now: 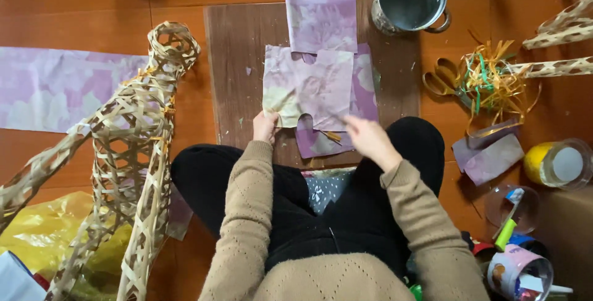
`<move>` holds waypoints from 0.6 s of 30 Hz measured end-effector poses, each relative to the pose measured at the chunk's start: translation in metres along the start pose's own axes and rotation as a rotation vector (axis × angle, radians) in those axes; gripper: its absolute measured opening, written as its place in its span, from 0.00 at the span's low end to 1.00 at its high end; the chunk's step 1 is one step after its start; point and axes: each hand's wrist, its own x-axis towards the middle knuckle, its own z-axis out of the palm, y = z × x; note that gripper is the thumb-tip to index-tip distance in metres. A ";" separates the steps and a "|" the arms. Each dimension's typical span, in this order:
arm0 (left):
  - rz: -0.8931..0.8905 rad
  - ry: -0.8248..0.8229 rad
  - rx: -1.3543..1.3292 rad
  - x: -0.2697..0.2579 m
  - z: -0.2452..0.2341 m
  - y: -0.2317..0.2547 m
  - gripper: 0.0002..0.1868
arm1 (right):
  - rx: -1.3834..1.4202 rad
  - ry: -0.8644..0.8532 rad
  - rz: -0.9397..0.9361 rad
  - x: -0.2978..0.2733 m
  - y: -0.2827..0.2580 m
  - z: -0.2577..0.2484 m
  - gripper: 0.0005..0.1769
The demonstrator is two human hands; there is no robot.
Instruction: Crafting a giraffe sculpture by weaving a wicker frame and covering it with patterned paper
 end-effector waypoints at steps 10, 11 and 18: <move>-0.060 0.022 -0.094 -0.048 0.016 0.019 0.24 | -0.126 0.009 -0.226 -0.008 -0.072 0.001 0.21; -0.054 0.024 -0.094 -0.059 0.017 0.025 0.24 | -0.124 0.011 -0.231 0.006 -0.082 0.002 0.21; -0.049 0.000 -0.114 -0.063 0.014 0.024 0.24 | 0.206 0.025 -0.209 0.031 -0.093 -0.038 0.21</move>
